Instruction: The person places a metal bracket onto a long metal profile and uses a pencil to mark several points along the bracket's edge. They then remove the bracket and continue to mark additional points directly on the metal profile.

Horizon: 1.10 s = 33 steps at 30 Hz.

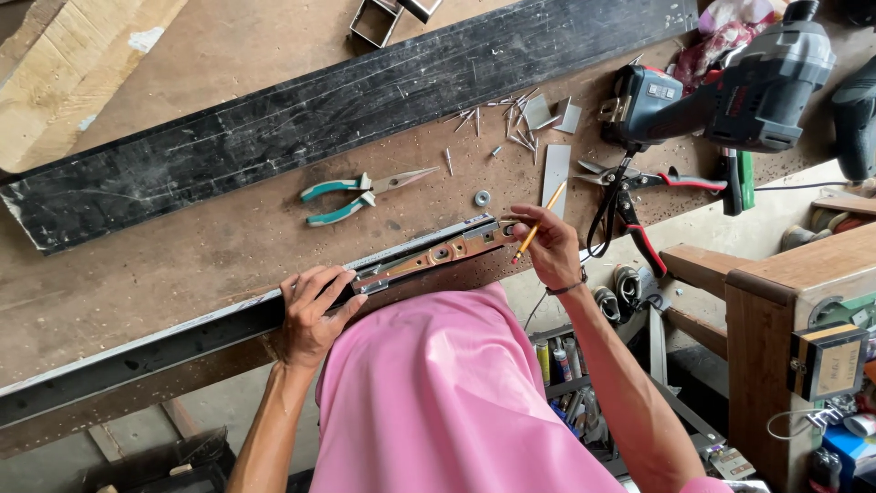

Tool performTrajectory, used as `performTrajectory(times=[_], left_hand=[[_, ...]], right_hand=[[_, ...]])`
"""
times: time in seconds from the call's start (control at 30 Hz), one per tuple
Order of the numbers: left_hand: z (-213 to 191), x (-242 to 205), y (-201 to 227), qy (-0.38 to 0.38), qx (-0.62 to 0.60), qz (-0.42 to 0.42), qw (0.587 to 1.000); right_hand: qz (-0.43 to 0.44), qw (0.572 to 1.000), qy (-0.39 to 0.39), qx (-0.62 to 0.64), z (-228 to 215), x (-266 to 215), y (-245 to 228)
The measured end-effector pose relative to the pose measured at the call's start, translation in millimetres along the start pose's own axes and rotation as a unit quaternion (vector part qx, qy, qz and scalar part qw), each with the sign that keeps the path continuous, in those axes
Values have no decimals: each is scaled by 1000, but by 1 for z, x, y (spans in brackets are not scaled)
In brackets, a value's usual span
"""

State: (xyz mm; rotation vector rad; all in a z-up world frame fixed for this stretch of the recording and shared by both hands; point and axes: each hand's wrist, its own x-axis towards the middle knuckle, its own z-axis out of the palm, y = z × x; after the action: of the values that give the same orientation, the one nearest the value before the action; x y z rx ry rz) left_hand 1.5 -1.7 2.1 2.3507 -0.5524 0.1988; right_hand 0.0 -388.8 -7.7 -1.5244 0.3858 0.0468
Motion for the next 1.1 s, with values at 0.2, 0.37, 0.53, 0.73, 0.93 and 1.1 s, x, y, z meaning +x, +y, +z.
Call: performTrajectory(times=[0.2, 0.37, 0.53, 0.73, 0.93, 1.1], left_hand=[[-1, 0, 1, -2, -2, 1, 1000], [0, 0, 2, -1, -5, -5, 1000], [0, -1, 1, -3, -11, -13, 1000], [0, -3, 0, -7, -15, -18, 1000], [0, 0, 2, -9, -10, -19, 1000], [-2, 0, 2, -19, 2, -24, 1000]], right_hand=[[-2, 1000, 0, -5, 4, -1, -9], [-72, 993, -5, -92, -7, -1, -10], [-174, 974, 20, -142, 5, 3, -54], [-211, 970, -50, -111, 21, 14, -64], [-59, 991, -91, -84, 27, 25, -78], [-47, 962, -203, -174, 38, 43, -106]])
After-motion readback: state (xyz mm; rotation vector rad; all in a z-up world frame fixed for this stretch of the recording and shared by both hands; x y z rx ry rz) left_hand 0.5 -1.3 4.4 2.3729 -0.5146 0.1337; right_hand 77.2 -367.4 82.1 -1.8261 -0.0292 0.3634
